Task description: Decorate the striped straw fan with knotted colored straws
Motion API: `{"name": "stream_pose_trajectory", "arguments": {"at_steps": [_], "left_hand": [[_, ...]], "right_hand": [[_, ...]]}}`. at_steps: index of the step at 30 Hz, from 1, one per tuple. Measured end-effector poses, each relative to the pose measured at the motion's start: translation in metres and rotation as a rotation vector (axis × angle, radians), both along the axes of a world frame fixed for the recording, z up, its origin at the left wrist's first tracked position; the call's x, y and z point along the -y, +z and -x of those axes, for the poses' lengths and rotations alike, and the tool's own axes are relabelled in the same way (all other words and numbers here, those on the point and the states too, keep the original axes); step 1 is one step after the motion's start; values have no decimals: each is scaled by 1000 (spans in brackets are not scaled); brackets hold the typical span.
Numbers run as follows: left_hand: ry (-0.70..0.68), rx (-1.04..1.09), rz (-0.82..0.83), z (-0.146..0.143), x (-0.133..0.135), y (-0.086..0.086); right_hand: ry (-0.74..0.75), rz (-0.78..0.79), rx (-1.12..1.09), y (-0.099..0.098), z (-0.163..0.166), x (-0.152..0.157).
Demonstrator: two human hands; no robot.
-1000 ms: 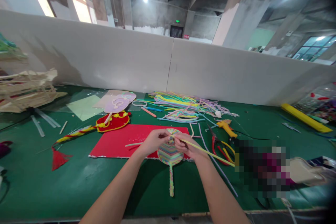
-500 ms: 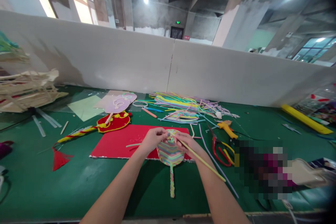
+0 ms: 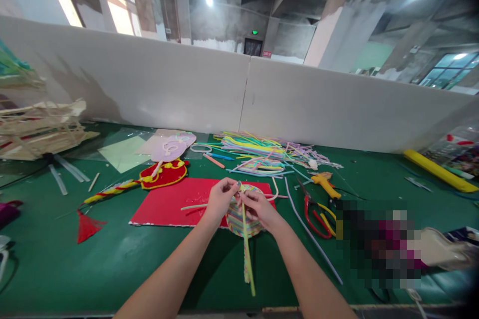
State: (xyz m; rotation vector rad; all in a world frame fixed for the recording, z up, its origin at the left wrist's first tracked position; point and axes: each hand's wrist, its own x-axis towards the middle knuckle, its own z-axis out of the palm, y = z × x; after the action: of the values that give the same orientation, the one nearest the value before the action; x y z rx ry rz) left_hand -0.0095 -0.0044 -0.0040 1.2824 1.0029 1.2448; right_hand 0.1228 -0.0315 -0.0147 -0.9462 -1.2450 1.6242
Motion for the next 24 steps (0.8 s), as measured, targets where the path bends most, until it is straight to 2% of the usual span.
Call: {"name": "stream_pose_trajectory", "arguments": {"at_steps": [4, 7, 12, 19, 24], "left_hand": [[33, 13, 1, -3, 2, -1], [5, -30, -2, -2, 1, -1], [-180, -48, 53, 3, -2, -1], [-338, -198, -88, 10, -3, 5], [-476, -223, -107, 10, 0, 5]], "right_hand": [[-39, -3, 1, -3, 3, -1], [-35, 27, -13, 0, -1, 0], [10, 77, -92, 7, -14, 1], [136, 65, -150, 10, -23, 0], [173, 108, -193, 5, -28, -2]]}}
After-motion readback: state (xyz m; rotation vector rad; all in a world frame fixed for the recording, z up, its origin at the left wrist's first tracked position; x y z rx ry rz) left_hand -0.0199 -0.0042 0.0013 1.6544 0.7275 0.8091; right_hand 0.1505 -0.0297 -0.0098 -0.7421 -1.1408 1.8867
